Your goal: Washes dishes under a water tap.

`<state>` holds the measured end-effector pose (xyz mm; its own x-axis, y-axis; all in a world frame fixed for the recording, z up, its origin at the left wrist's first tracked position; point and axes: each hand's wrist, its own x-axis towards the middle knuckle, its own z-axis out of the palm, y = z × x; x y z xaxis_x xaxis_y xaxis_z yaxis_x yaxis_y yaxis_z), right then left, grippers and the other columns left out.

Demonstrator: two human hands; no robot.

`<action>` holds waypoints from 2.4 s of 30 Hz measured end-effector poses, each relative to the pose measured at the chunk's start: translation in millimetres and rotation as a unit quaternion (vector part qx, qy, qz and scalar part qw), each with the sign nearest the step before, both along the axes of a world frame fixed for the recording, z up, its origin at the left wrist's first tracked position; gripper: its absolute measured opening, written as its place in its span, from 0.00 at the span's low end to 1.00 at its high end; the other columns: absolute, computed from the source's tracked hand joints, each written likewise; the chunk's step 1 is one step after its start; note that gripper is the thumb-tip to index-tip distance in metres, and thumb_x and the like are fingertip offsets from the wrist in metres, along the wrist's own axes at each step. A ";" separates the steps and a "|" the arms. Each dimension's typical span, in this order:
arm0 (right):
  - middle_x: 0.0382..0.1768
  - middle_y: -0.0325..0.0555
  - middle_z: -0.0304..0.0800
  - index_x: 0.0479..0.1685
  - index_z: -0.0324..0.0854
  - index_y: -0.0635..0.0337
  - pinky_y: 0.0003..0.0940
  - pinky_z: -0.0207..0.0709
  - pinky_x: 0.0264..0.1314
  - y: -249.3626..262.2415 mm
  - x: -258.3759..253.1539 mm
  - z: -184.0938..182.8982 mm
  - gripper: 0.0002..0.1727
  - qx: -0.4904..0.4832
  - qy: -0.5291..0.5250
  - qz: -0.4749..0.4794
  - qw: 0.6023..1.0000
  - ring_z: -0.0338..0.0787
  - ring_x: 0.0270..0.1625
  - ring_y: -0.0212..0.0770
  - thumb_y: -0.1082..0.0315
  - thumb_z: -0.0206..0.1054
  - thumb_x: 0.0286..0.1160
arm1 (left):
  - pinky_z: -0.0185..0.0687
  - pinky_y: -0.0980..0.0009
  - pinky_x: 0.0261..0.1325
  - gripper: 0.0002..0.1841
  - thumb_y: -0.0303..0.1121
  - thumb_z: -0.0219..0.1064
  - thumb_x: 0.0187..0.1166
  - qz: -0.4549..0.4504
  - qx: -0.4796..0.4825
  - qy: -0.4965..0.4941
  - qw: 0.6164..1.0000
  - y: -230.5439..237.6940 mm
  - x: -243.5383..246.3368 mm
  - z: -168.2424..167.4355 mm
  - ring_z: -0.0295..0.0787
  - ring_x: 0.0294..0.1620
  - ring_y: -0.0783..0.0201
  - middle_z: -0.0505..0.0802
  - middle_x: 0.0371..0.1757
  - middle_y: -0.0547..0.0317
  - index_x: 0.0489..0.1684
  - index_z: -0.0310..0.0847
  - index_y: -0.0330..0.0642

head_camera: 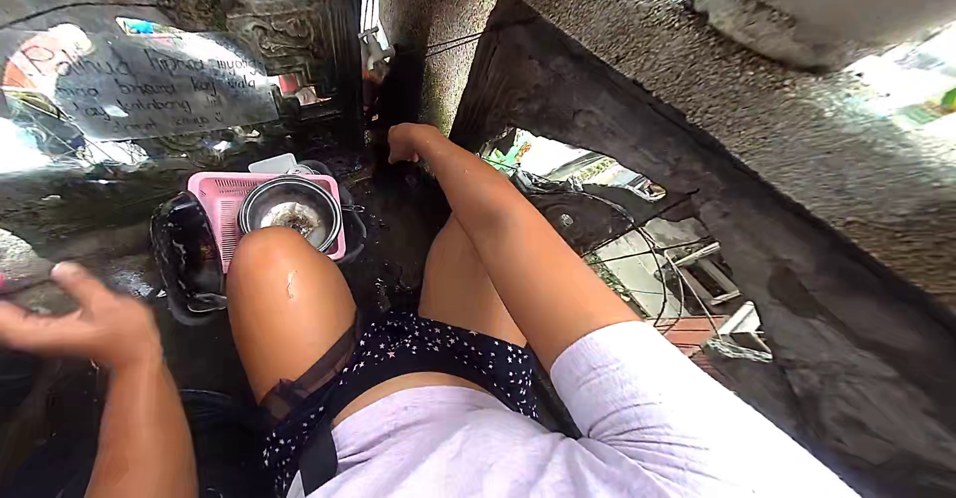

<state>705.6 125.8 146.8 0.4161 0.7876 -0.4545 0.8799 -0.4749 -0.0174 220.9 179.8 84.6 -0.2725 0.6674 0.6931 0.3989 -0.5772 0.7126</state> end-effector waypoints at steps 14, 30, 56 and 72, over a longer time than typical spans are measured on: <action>0.54 0.54 0.87 0.46 0.88 0.63 0.43 0.84 0.66 -0.6 -20.2 51.9 0.10 0.561 -0.081 -0.058 0.821 0.88 0.60 0.49 0.74 0.65 0.68 | 0.52 0.60 0.95 0.41 0.56 0.72 0.74 -0.313 -0.094 0.044 0.944 -11.2 225.1 175.5 0.51 0.95 0.54 0.68 0.91 0.50 0.88 0.67 0.47; 0.70 0.75 0.79 0.63 0.81 0.73 0.77 0.80 0.57 152.6 95.0 69.1 0.25 0.271 -0.152 -0.076 0.947 0.83 0.69 0.76 0.63 0.70 0.70 | 0.64 0.61 0.88 0.44 0.42 0.70 0.79 -0.163 -0.146 -0.272 0.937 107.5 167.8 142.2 0.63 0.90 0.62 0.64 0.92 0.51 0.95 0.48 0.41; 0.52 0.61 0.89 0.53 0.86 0.59 0.63 0.79 0.64 183.3 96.6 -85.1 0.20 0.482 -0.193 0.175 0.837 0.87 0.62 0.65 0.53 0.55 0.84 | 0.72 0.52 0.80 0.35 0.40 0.67 0.81 -0.136 -0.173 -0.216 0.951 127.0 114.1 103.7 0.68 0.86 0.59 0.71 0.89 0.60 0.92 0.62 0.53; 0.36 0.47 0.86 0.60 0.81 0.64 0.31 0.78 0.30 186.6 130.5 -155.3 0.14 0.087 0.288 -0.295 0.907 0.80 0.26 0.34 0.73 0.65 0.76 | 0.71 0.23 0.68 0.33 0.53 0.72 0.74 -0.047 -0.407 0.452 0.792 155.8 144.0 17.2 0.73 0.77 0.26 0.79 0.77 0.29 0.77 0.80 0.45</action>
